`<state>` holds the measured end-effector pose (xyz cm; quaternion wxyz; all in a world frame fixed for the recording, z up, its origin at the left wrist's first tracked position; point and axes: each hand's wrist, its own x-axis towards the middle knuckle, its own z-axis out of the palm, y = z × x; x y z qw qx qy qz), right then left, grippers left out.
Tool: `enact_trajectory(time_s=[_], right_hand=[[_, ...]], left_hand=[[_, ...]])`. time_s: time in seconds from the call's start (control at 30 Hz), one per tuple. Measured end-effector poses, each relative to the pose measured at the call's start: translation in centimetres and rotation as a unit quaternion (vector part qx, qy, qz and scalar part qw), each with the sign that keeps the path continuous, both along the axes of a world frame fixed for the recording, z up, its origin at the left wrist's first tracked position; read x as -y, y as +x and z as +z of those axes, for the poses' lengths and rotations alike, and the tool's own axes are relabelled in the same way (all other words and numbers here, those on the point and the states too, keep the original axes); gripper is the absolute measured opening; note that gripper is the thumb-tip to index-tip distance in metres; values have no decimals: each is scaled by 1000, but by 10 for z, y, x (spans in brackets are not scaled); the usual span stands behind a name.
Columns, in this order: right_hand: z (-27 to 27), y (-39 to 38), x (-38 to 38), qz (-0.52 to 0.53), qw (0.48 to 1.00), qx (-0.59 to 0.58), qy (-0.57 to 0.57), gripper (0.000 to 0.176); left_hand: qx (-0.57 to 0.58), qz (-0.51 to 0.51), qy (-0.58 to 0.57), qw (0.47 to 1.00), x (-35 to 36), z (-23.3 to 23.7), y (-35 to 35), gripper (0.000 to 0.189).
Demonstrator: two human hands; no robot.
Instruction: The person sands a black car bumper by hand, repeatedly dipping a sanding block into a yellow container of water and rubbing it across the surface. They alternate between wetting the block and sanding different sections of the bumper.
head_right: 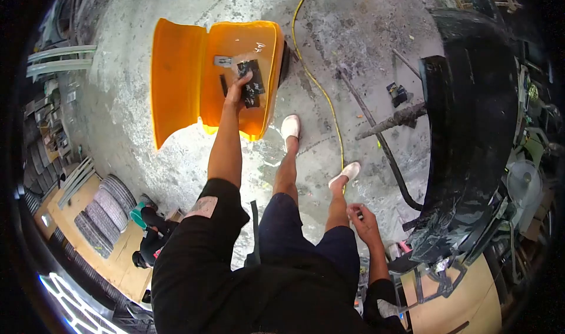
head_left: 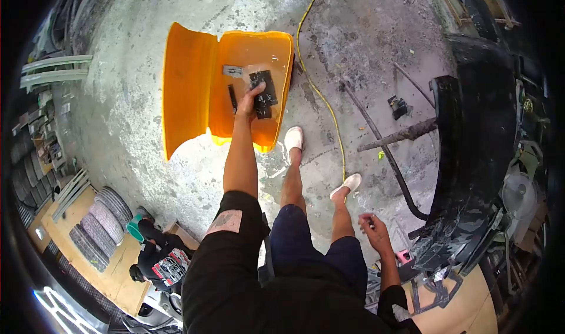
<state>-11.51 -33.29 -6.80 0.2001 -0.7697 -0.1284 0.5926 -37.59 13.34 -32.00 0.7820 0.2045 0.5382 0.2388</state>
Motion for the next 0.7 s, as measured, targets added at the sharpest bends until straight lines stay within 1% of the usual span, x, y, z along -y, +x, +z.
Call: enact_trajectory(time_s=[0.03, 0.07, 0.1, 0.13, 0.17, 0.2, 0.23, 0.27, 0.33, 0.4, 0.43, 0.47, 0.53, 0.6, 0.67, 0.7], right_hand=[[-6, 5, -5, -9, 1000, -22, 15, 27], [-16, 9, -13, 0, 999, -19, 42, 28], [-14, 12, -33, 7, 998, -13, 67, 29], [-11, 14, -50, -40, 989, -52, 131, 30], [3, 14, -78, -87, 974, -86, 192, 31], [11, 21, -92, -102, 965, -91, 223, 29], [30, 28, -104, -145, 952, -111, 244, 30], [50, 39, -114, -187, 936, -131, 270, 32], [75, 62, -103, -263, 898, -158, 314, 29], [78, 92, -64, -282, 886, -159, 332, 28], [86, 102, -48, -287, 880, -163, 341, 28], [94, 112, -31, -287, 878, -170, 345, 28], [123, 128, -6, -306, 889, -153, 306, 17], [123, 140, 17, -308, 885, -171, 303, 18], [120, 148, 33, -274, 893, -115, 339, 24], [122, 152, 36, -291, 887, -129, 334, 26]], left_hand=[[20, -13, 62, 998, -1, 41, 5, 40], [20, -15, 73, 997, 3, 85, 13, 40], [21, -79, 83, 993, 12, 126, 24, 41], [26, -145, 91, 985, 25, 167, 39, 42], [15, -199, 130, 971, 42, 204, 58, 43], [7, -252, 166, 953, 65, 238, 81, 44], [2, -290, 192, 938, 95, 270, 105, 44], [28, -323, 166, 931, 125, 310, 132, 37], [37, -352, 207, 912, 193, 329, 172, 37], [33, -328, 245, 912, 252, 343, 207, 43], [50, -295, 226, 927, 277, 355, 221, 38], [43, -295, 230, 926, 301, 365, 232, 38], [89, -215, 150, 961, 341, 382, 250, 35], [81, -221, 167, 957, 371, 398, 264, 34], [164, -151, 102, 970, 392, 408, 272, 42], [197, -156, 52, 967, 399, 404, 271, 50]])
